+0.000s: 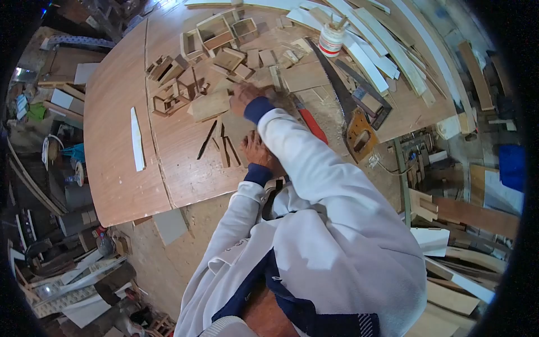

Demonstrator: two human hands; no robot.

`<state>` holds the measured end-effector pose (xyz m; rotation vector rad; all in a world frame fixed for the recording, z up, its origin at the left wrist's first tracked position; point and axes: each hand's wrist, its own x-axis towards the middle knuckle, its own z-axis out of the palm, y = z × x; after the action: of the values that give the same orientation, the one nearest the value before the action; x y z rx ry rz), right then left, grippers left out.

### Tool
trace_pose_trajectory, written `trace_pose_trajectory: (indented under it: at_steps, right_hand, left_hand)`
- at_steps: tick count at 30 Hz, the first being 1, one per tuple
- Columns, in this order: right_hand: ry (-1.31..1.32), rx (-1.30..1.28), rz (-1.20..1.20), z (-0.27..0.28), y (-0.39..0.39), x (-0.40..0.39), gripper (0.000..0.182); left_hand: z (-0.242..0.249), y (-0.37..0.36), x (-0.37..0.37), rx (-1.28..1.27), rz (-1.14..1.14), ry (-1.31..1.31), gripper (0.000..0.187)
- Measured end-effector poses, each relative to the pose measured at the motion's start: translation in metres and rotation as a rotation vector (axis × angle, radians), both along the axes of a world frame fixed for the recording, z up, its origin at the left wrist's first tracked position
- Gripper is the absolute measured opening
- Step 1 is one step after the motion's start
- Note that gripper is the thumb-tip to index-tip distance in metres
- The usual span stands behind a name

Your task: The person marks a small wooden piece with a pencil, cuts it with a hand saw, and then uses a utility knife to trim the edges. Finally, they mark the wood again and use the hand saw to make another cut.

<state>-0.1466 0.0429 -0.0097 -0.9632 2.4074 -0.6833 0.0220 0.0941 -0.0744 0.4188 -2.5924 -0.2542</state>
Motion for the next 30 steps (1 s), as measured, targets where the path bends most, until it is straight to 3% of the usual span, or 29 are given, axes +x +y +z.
trace_pose_trajectory:
  at_steps: [2,5,7,11,14,17,21,27,30]
  right_hand:
    - [0.106,-0.331,-0.120,0.034,0.049,-0.013,0.026]
    - [0.233,-0.404,-0.325,0.013,0.126,-0.051,0.020]
    - [0.229,-0.166,-0.366,0.027,0.179,-0.048,0.022]
    - [0.083,0.070,-0.327,0.016,0.236,-0.010,0.033]
    - [0.234,0.102,-0.239,0.003,0.244,0.015,0.041]
    - [0.222,0.173,-0.364,0.001,0.232,0.023,0.039]
    - [0.211,-0.014,-0.358,0.001,0.234,0.015,0.035]
    - [0.356,-0.072,-0.367,-0.011,0.245,-0.007,0.030]
    - [0.286,-0.096,-0.381,-0.012,0.238,-0.001,0.027]
  left_hand:
    - [0.024,0.004,-0.004,0.056,-0.002,0.017,0.038]
    - [0.035,0.006,-0.009,0.091,0.009,0.068,0.030]
    - [0.042,0.007,-0.011,0.092,0.014,0.046,0.026]
    - [0.044,0.006,-0.012,0.067,0.005,0.098,0.022]
    - [0.043,0.007,-0.012,0.065,-0.007,0.081,0.025]
    - [0.039,0.007,-0.011,0.077,-0.005,0.043,0.028]
    - [0.038,0.006,-0.010,0.064,0.010,0.019,0.028]
    - [0.041,0.006,-0.011,0.046,0.007,0.070,0.026]
    - [0.043,0.008,-0.012,0.042,0.015,0.096,0.024]
